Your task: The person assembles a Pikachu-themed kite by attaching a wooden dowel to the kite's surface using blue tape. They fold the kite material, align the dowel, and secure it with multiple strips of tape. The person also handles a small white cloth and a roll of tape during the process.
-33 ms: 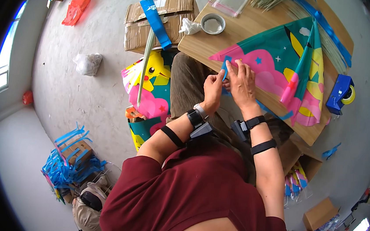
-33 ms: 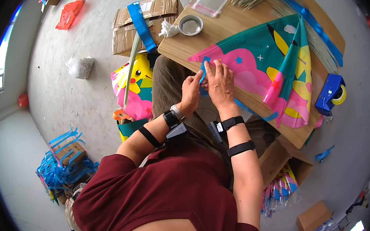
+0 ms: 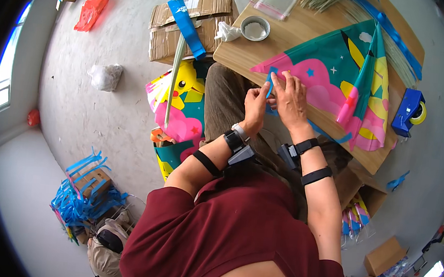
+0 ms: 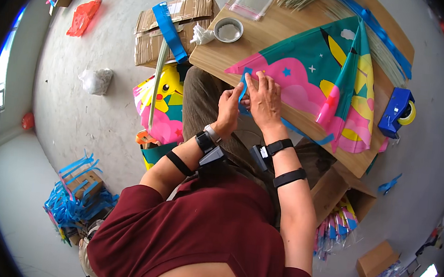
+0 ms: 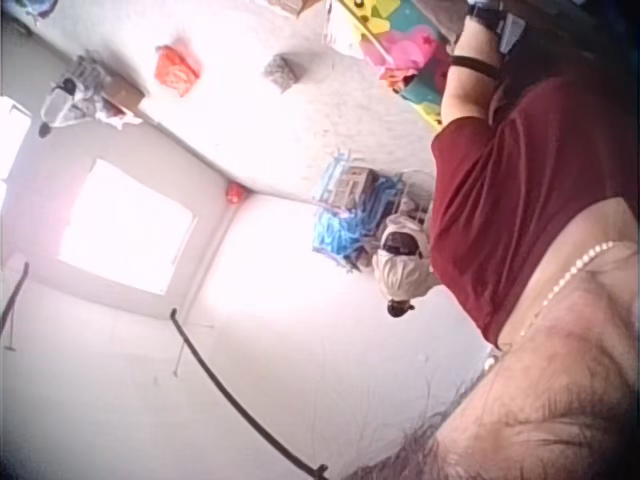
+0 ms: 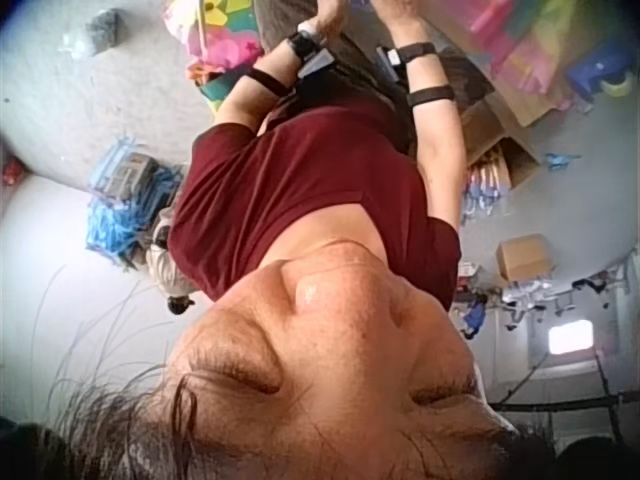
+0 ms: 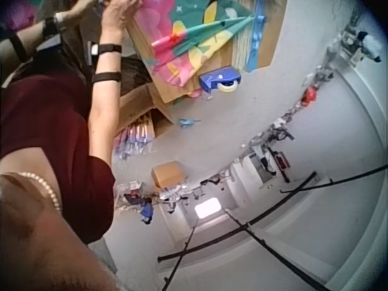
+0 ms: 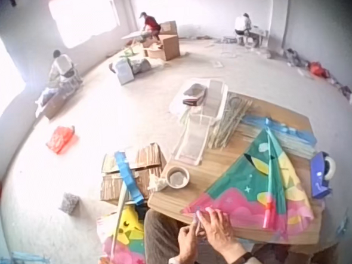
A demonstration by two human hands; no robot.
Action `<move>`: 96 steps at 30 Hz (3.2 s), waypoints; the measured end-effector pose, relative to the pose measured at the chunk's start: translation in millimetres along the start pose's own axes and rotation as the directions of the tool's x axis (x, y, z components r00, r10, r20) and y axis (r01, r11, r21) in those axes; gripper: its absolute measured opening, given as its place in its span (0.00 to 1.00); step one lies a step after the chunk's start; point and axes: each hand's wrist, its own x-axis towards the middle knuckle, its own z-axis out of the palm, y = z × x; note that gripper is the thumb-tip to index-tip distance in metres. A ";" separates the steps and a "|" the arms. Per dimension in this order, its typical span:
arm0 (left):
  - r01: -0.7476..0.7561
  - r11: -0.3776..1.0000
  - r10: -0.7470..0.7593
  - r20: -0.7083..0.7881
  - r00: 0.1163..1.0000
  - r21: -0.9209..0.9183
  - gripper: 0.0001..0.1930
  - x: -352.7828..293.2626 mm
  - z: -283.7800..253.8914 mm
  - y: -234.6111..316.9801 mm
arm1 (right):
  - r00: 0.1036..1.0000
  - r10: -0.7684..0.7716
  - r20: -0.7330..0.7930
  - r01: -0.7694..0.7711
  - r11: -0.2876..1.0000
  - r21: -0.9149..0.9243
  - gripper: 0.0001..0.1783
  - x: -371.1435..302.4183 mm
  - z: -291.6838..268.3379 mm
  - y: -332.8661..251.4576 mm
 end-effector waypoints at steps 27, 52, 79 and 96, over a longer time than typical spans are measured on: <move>-0.031 0.978 0.021 0.048 0.999 0.204 0.16 28.7 -13.7 16.4 | 0.999 0.018 -0.029 -0.018 1.000 0.018 0.27 -2.5 1.8 6.5; 0.042 0.981 -0.041 -0.012 0.999 0.190 0.17 9.3 6.9 38.2 | 1.000 0.014 0.015 -0.013 0.998 -0.065 0.30 -1.7 2.3 6.6; -0.204 0.963 0.220 -0.080 0.972 0.174 0.14 45.4 -6.7 -5.9 | 0.990 0.127 0.055 -0.136 0.969 0.205 0.31 -0.6 -5.8 14.6; -0.133 0.970 0.152 -0.080 0.985 0.203 0.13 32.8 0.5 6.6 | 0.993 0.119 -0.009 -0.114 0.972 0.207 0.30 -3.3 4.2 18.7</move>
